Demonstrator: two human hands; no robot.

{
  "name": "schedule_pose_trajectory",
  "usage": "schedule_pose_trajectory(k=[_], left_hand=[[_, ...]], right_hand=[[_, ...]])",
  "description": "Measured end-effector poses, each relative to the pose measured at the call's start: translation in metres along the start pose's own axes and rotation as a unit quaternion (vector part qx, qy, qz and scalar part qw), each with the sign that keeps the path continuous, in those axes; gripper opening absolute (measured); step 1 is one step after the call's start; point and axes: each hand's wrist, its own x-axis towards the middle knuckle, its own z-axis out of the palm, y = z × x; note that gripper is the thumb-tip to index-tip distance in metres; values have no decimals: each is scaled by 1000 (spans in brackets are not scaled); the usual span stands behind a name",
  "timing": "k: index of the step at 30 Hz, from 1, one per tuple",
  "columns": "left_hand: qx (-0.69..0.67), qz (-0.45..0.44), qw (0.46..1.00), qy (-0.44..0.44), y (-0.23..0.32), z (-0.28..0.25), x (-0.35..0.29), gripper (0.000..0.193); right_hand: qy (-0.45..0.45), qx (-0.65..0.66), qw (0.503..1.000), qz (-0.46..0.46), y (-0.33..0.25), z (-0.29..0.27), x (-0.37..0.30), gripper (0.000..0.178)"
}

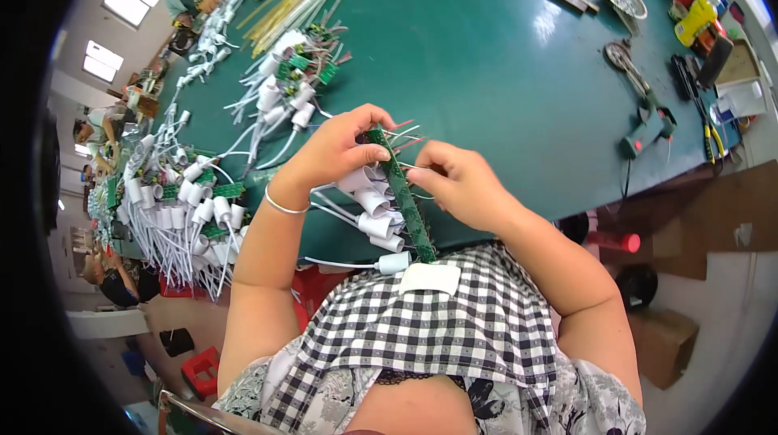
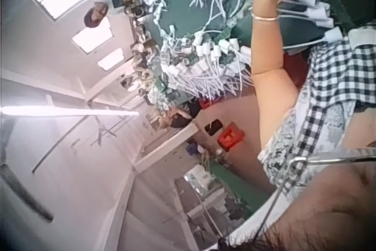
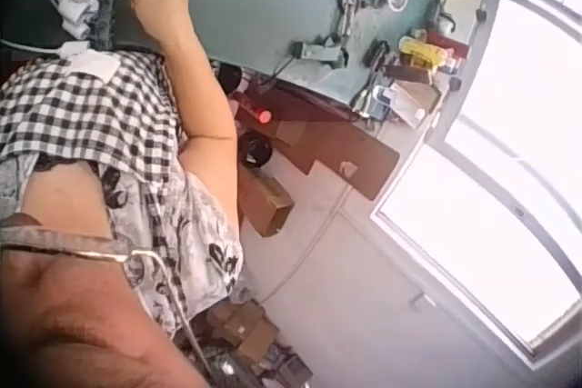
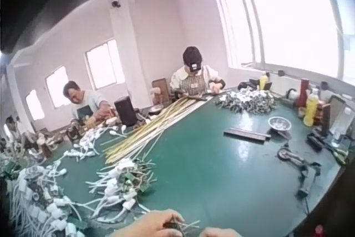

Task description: The person solders wires onto a circuit board strip using a soldering iron, gathers electrical components across the table, and attaches plastic casings onto circuit board assemblies while aligning the attached wires by hand.

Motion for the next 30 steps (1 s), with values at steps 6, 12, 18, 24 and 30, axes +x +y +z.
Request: schedule_pose_trajectory(k=[6,12,18,24,30], left_hand=[[-85,32,993,78,-23,14,5,30],[-54,-9,996,72,-16,18,7,31],[-83,-20,993,84,-22,22,-2,30],[42,16,997,61,11,20,10,29],[37,-2,995,96,4,15,-2,31]], right_hand=[[112,169,972,-117,8,-46,-4,16],[60,-38,996,-61,18,0,21,25],[228,39,966,-118,30,-51,8,9],[101,-172,972,-122,-25,-24,36,13],[136,133,968,-166,-25,-47,31,16]])
